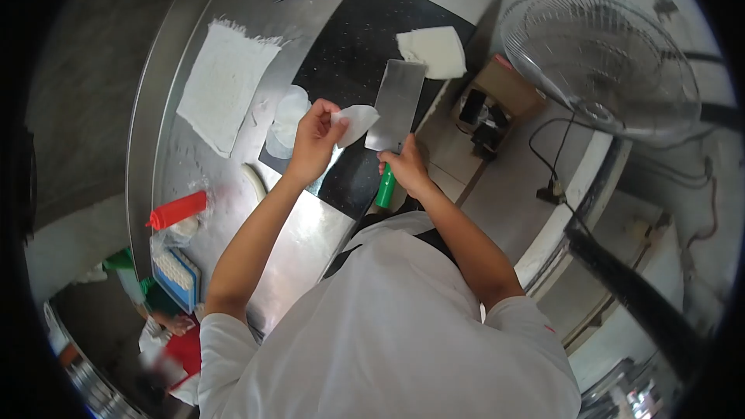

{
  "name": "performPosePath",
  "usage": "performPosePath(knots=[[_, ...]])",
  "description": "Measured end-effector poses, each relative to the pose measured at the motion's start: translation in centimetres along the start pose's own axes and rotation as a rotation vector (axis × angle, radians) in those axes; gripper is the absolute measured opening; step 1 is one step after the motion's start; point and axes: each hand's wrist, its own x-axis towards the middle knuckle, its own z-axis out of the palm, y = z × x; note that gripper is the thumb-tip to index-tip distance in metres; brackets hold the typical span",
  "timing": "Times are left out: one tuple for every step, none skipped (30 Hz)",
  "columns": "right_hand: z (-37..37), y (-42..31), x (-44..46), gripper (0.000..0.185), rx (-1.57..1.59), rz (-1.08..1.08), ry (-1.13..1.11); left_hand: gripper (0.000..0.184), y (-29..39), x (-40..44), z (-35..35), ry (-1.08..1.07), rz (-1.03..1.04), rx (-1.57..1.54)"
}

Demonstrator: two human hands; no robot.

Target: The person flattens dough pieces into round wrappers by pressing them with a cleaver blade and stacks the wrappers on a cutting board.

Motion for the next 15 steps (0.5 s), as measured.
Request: performPosePath(knots=[[0.0,-0.5,0.0,0.048,-0.023,-0.011,-0.018,0.016,2.0,0.3,-0.6,0.001,0.194,0.602],[-0.1,-1.0,0.0,0.047,-0.04,-0.025,-0.032,0.018,1.8,1.0,-1.1,0.017,0.159,0.604],[-0.5,-1.4,-0.1,0.049,-0.104,0.005,-0.04,0.02,0.9,1.8,-1.7,0.027,0.122,0.605],[-0.8,-0.3,0.2,0.05,-0.238,-0.095,0.005,0.022,0.5,2.5,-2.0,0.032,0.085,0.604],[-1.0,1.4,0.8,0.051,-0.369,-0.198,0.056,0.017,0.1,3.1,-2.5,0.068,0.062,0.605],[-0.8,1.2,0.7,0.053,-0.497,-0.299,0.116,0.015,-0.1,3.6,-2.6,0.111,0.043,0.447],[-0.5,1.1,0.5,0.067,-0.53,-0.316,0.133,0.013,-0.4,4.1,-2.7,0.146,0.021,0.287],[-0.2,0.9,0.6,0.071,-0.559,-0.32,0.132,0.011,-0.9,4.4,-2.6,0.181,-0.002,0.123],[0.4,0.3,0.5,0.076,-0.591,-0.322,0.127,0.009,0.1,4.4,-2.1,0.207,-0.086,0.006],[0.9,0.6,1.0,0.086,-0.646,-0.402,0.154,0.009,0.4,4.4,-1.7,0.211,-0.069,0.019],[1.5,0.8,1.5,0.095,-0.702,-0.481,0.186,0.01,0.6,4.2,-1.4,0.22,-0.051,0.033],[1.9,0.6,2.2,0.099,-0.652,-0.406,0.129,0.01,0.8,4.0,-1.2,0.232,-0.033,0.048],[2.2,0.3,3.2,0.103,-0.603,-0.332,0.071,0.01,0.8,3.7,-0.9,0.26,-0.018,0.039],[2.5,0.1,3.6,0.103,-0.51,-0.286,0.027,0.01,0.9,3.6,-0.5,0.287,0.001,0.03],[2.9,-0.8,3.7,0.103,-0.417,-0.238,-0.012,0.01,1.0,3.5,0.0,0.314,0.021,0.02]])
